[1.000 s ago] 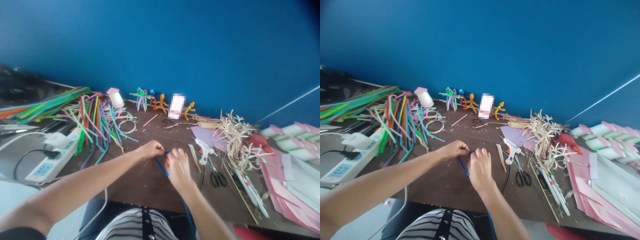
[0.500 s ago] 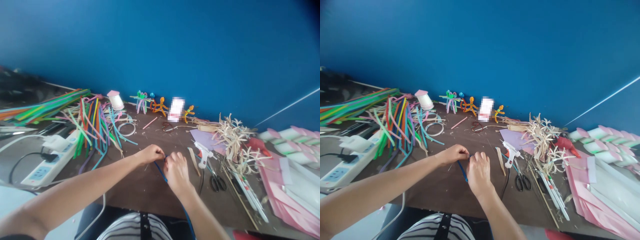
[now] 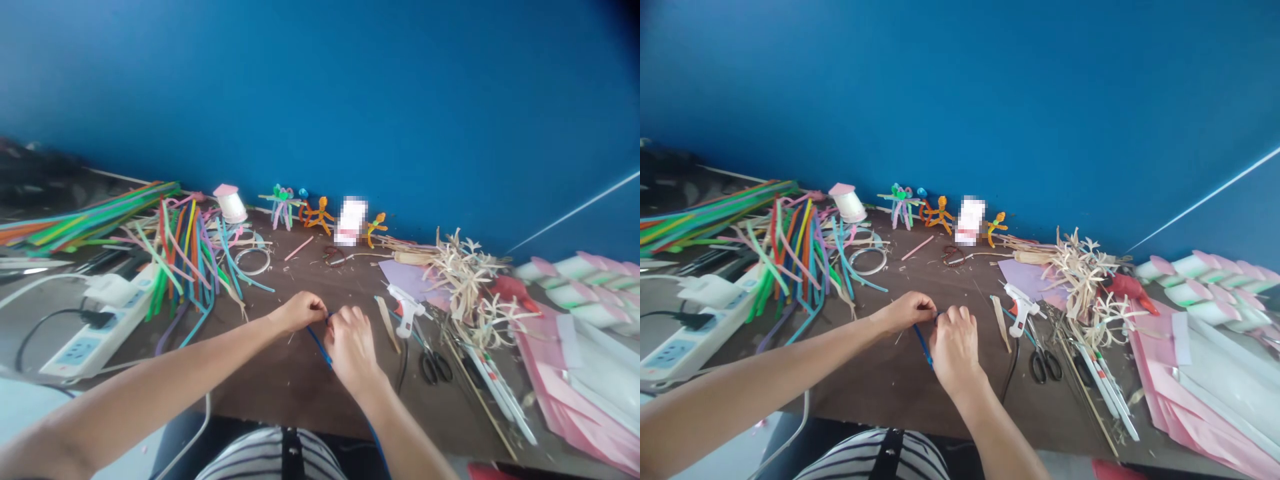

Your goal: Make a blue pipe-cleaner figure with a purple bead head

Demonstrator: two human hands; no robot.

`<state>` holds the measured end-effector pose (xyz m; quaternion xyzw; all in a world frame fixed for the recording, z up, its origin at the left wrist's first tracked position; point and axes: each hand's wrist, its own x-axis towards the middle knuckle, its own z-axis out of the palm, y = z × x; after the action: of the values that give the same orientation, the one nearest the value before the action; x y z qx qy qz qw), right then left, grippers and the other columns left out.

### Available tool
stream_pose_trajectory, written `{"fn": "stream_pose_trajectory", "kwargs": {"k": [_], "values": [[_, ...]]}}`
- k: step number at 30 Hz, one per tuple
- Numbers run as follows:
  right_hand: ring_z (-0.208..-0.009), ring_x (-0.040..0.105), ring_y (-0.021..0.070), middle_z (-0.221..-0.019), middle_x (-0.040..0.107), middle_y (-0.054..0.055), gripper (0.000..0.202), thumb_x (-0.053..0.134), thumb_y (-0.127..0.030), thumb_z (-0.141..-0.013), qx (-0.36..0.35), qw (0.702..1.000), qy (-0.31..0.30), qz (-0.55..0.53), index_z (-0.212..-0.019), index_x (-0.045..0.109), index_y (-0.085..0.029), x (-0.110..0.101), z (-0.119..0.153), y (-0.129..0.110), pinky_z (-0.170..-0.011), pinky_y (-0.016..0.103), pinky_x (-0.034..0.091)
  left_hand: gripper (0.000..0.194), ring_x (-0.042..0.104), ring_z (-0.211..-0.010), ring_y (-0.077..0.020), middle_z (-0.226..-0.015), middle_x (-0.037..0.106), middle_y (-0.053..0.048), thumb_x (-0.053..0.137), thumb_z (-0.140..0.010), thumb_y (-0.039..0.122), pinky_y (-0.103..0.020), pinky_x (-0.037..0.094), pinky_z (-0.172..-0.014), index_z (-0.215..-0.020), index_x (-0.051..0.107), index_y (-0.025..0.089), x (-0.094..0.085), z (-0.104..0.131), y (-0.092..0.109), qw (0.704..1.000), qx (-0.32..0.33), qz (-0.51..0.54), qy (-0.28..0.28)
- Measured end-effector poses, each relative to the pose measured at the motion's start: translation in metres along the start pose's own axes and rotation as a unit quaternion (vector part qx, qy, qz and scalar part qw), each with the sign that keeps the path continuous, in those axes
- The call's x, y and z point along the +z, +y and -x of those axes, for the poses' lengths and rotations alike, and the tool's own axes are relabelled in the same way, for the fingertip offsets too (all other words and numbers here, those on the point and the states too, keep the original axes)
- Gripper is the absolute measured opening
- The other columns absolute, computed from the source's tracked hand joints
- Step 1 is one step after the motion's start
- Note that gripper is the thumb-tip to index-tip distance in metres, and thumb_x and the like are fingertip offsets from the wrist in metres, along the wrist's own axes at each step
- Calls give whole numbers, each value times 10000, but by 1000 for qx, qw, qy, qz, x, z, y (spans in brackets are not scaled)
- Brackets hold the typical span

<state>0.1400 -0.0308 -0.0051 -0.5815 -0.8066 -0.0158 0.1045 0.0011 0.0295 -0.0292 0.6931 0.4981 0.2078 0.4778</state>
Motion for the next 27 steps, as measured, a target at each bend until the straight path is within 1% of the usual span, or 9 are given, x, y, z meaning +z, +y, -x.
{"fn": "stream_pose_trajectory", "kwargs": {"k": [6,9,11,12,14,17,23,25,27], "values": [[-779,461,201,-740,539,42,65,528,-132,-729,17,1000,4,-25,-691,556,-177,4,-1,-4,-684,298,310,190,543,-594,-132,-621,633,-20,504,-666,247,-206,391,-561,-671,651,127,5,5,1,998,18,-51,43],[-772,469,198,-736,546,47,73,520,-129,-736,26,999,11,-35,-690,559,-170,8,-1,-4,-704,297,315,173,551,-660,-146,-700,642,-33,507,-674,237,-226,397,-617,-702,652,146,7,9,5,993,24,-79,84],[-767,473,197,-730,550,50,85,510,-124,-741,33,999,14,-34,-689,563,-166,8,-2,-2,-713,296,317,176,549,-692,-149,-742,642,-38,509,-684,248,-231,397,-641,-722,652,152,7,11,6,991,34,-89,98],[-761,475,195,-724,551,49,92,506,-120,-742,36,999,15,-33,-687,564,-165,8,-2,-1,-712,295,319,181,550,-695,-148,-747,643,-38,508,-689,255,-229,399,-642,-732,651,153,6,11,7,991,38,-86,95],[-751,477,191,-717,551,45,96,507,-114,-737,38,999,16,-34,-683,567,-167,7,-2,2,-703,292,321,195,556,-682,-145,-732,647,-35,503,-693,260,-224,402,-629,-752,651,148,4,10,8,994,41,-70,71],[-754,478,188,-717,553,38,83,529,-115,-721,32,999,15,-37,-682,572,-174,4,-2,5,-687,289,322,204,557,-657,-140,-704,649,-29,493,-680,240,-217,400,-609,-762,652,140,1,7,7,998,27,-40,37],[-749,479,177,-716,555,27,86,535,-136,-736,22,998,13,-66,-686,587,-183,5,0,4,-697,278,331,185,510,-605,-130,-624,606,-11,498,-642,236,-217,361,-571,-681,645,132,4,5,3,999,14,-21,33],[-730,478,166,-710,551,23,109,512,-135,-760,2,996,14,-93,-703,594,-180,5,-1,9,-699,268,338,183,488,-585,-121,-595,581,-1,499,-635,242,-216,351,-561,-661,639,127,4,5,2,999,6,-8,31],[-736,476,159,-724,547,23,145,470,-124,-792,-27,992,26,-120,-772,604,-176,0,-2,19,-711,259,343,202,466,-556,-111,-561,552,9,493,-638,261,-211,344,-538,-669,634,120,4,4,1,1000,-9,13,27]]}}
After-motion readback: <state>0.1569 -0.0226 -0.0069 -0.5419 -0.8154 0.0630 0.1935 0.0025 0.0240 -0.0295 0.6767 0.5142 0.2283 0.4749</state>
